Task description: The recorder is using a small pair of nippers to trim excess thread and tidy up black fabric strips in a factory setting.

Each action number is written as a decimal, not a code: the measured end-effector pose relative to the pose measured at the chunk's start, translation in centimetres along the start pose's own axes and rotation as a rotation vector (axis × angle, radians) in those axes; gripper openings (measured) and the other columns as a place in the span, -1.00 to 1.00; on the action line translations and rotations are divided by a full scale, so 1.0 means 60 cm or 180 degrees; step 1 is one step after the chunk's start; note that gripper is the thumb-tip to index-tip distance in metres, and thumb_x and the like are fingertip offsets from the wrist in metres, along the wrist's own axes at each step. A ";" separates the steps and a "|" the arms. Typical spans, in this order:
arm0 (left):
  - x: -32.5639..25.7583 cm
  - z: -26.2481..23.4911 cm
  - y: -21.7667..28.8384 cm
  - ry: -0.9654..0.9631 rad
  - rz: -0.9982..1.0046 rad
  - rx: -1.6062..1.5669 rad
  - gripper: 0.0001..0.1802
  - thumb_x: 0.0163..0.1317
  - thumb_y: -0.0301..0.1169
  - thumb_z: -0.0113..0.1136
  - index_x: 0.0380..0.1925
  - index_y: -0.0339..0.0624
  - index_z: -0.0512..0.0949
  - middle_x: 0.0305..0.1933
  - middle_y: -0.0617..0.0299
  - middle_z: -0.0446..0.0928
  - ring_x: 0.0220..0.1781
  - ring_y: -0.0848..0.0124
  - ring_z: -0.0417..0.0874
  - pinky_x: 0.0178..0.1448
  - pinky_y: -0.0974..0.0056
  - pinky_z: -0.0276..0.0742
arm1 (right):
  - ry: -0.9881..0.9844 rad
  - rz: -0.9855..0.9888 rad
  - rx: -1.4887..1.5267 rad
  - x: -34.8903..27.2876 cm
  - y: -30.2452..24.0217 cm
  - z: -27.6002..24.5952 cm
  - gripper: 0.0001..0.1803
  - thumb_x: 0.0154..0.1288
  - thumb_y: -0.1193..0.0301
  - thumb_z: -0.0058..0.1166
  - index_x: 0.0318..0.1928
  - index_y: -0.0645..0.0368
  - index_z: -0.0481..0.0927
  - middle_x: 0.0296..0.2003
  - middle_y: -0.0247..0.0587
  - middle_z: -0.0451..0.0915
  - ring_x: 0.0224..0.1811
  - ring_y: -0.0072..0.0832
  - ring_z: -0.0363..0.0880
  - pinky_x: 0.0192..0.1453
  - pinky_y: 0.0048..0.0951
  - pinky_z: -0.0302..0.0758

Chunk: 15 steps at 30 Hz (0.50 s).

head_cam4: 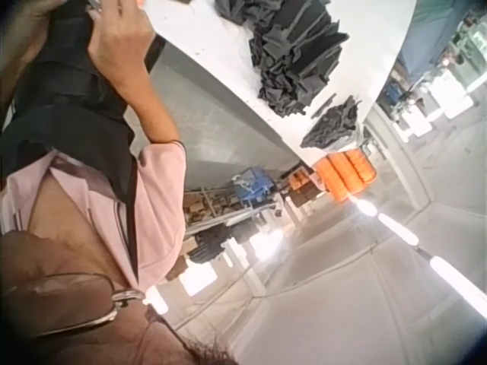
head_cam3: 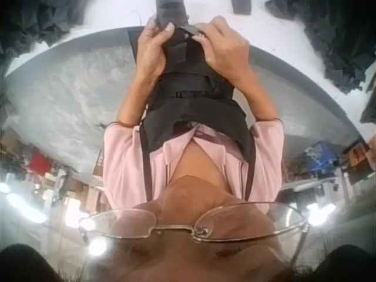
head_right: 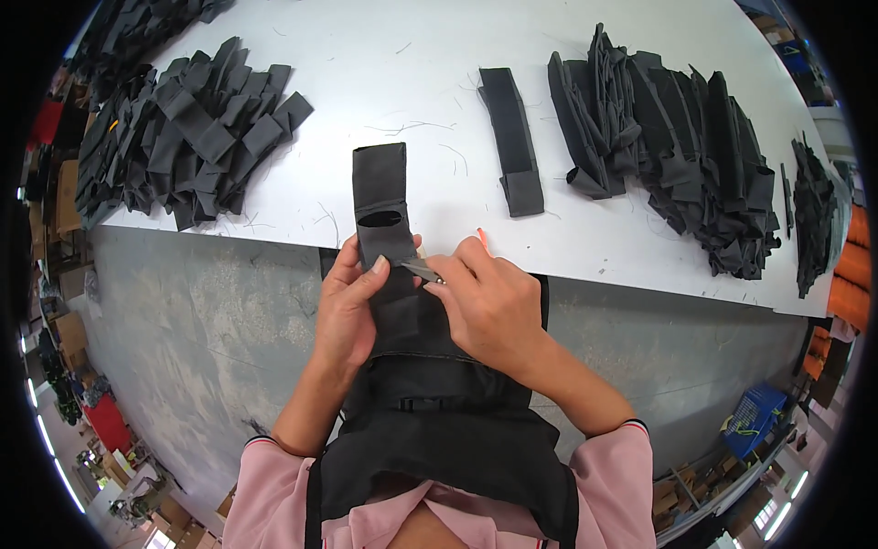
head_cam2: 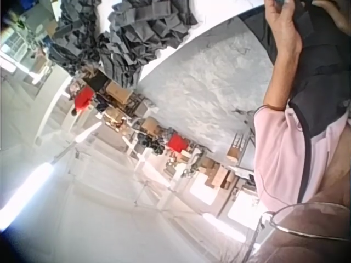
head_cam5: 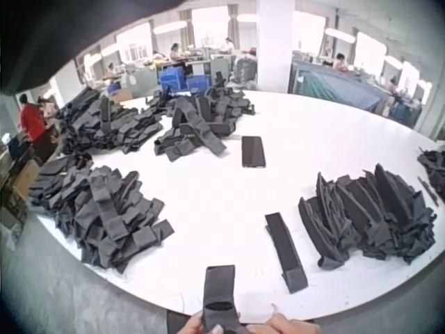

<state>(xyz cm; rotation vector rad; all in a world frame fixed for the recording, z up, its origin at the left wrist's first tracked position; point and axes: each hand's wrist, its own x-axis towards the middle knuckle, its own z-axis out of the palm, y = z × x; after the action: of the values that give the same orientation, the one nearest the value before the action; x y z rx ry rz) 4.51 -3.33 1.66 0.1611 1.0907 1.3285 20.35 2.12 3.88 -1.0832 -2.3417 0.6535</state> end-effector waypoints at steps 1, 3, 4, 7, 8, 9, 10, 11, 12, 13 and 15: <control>0.001 -0.001 -0.002 0.0000 -0.0003 0.0001 -0.57 0.29 -0.51 0.05 0.16 -0.26 0.31 -0.05 0.18 0.51 -0.07 0.48 0.54 0.01 0.31 0.53 | -0.0006 -0.0009 -0.0010 0.000 0.001 0.001 -0.75 -0.03 0.50 0.26 -0.26 0.15 0.58 -0.46 -0.25 0.42 -0.56 -0.32 0.46 -0.50 -0.40 0.38; 0.001 -0.001 -0.004 -0.0003 0.0039 0.0160 -0.66 0.31 -0.48 0.01 0.08 -0.23 0.33 0.05 -0.02 0.52 0.03 0.34 0.57 0.05 0.25 0.54 | -0.0010 -0.0019 -0.0019 0.000 0.001 0.001 -0.75 -0.03 0.50 0.26 -0.26 0.16 0.58 -0.47 -0.25 0.42 -0.56 -0.33 0.46 -0.50 -0.40 0.38; 0.000 0.001 -0.002 -0.0003 0.0040 0.0162 -0.66 0.31 -0.48 0.01 0.08 -0.23 0.33 0.05 -0.02 0.52 0.03 0.34 0.57 0.05 0.25 0.54 | -0.0008 -0.0026 -0.0029 0.001 0.000 0.000 -0.76 -0.03 0.51 0.26 -0.27 0.16 0.58 -0.47 -0.25 0.42 -0.56 -0.33 0.46 -0.50 -0.40 0.38; 0.000 0.001 0.001 0.0013 -0.0037 -0.0021 -0.58 0.29 -0.50 0.06 0.15 -0.25 0.31 -0.06 0.19 0.52 -0.10 0.48 0.56 0.00 0.30 0.54 | 0.0025 -0.0023 0.0000 0.001 0.000 0.006 -0.76 -0.04 0.51 0.26 -0.28 0.16 0.59 -0.47 -0.25 0.41 -0.57 -0.33 0.46 -0.50 -0.40 0.38; 0.000 0.000 0.001 0.0021 -0.0054 -0.0015 -0.58 0.29 -0.50 0.06 0.15 -0.25 0.32 -0.07 0.19 0.53 -0.10 0.47 0.56 0.00 0.30 0.54 | 0.0056 -0.0014 0.0037 0.000 0.001 0.008 -0.77 -0.04 0.51 0.26 -0.28 0.16 0.59 -0.47 -0.25 0.41 -0.57 -0.32 0.45 -0.50 -0.40 0.38; 0.001 -0.001 0.001 0.0027 -0.0071 -0.0009 -0.59 0.29 -0.50 0.06 0.14 -0.25 0.33 -0.08 0.19 0.53 -0.10 0.47 0.56 -0.01 0.30 0.55 | 0.0057 -0.0013 0.0035 -0.001 0.002 0.009 -0.77 -0.04 0.51 0.26 -0.28 0.16 0.59 -0.47 -0.25 0.41 -0.57 -0.32 0.45 -0.50 -0.40 0.38; 0.001 -0.002 0.000 0.0025 -0.0071 -0.0009 -0.59 0.29 -0.50 0.06 0.14 -0.25 0.33 -0.08 0.19 0.53 -0.10 0.47 0.56 -0.01 0.30 0.55 | 0.0059 0.0049 0.0108 -0.002 0.002 0.010 -0.77 -0.03 0.52 0.26 -0.28 0.18 0.59 -0.47 -0.25 0.41 -0.57 -0.36 0.44 -0.50 -0.42 0.38; 0.001 -0.003 0.000 0.0021 -0.0094 0.0005 -0.60 0.28 -0.50 0.06 0.13 -0.25 0.33 -0.08 0.18 0.54 -0.10 0.47 0.57 -0.01 0.30 0.55 | 0.0061 0.0110 0.0180 -0.003 0.003 0.012 -0.78 -0.02 0.54 0.25 -0.28 0.19 0.59 -0.47 -0.26 0.41 -0.57 -0.40 0.44 -0.49 -0.44 0.38; 0.001 -0.003 0.000 0.0017 -0.0114 0.0017 -0.61 0.28 -0.50 0.06 0.12 -0.25 0.34 -0.08 0.17 0.54 -0.10 0.46 0.57 -0.01 0.30 0.55 | 0.0062 0.0108 0.0177 -0.006 0.005 0.012 -0.78 -0.02 0.54 0.25 -0.28 0.19 0.59 -0.47 -0.26 0.41 -0.57 -0.40 0.44 -0.49 -0.44 0.38; 0.000 -0.003 0.001 0.0014 -0.0111 0.0015 -0.61 0.28 -0.50 0.06 0.12 -0.25 0.34 -0.08 0.17 0.54 -0.10 0.46 0.57 -0.01 0.30 0.55 | 0.0072 0.0321 0.0572 -0.010 0.008 0.012 -0.75 -0.03 0.56 0.25 -0.26 0.19 0.58 -0.45 -0.24 0.41 -0.56 -0.38 0.47 -0.48 -0.44 0.40; -0.001 -0.003 0.003 -0.0027 -0.0148 0.0039 -0.61 0.29 -0.50 0.05 0.12 -0.25 0.33 -0.08 0.16 0.54 -0.10 0.43 0.58 -0.02 0.29 0.55 | 0.0078 0.0527 0.0971 -0.014 0.008 0.012 -0.72 -0.05 0.57 0.25 -0.24 0.18 0.57 -0.42 -0.23 0.42 -0.55 -0.36 0.50 -0.47 -0.43 0.42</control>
<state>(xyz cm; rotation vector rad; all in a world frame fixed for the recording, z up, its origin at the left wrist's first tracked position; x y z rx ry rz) 4.26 -3.44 1.70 0.1497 1.0895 1.2788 20.67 1.58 2.83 -1.1408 -2.0595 1.0147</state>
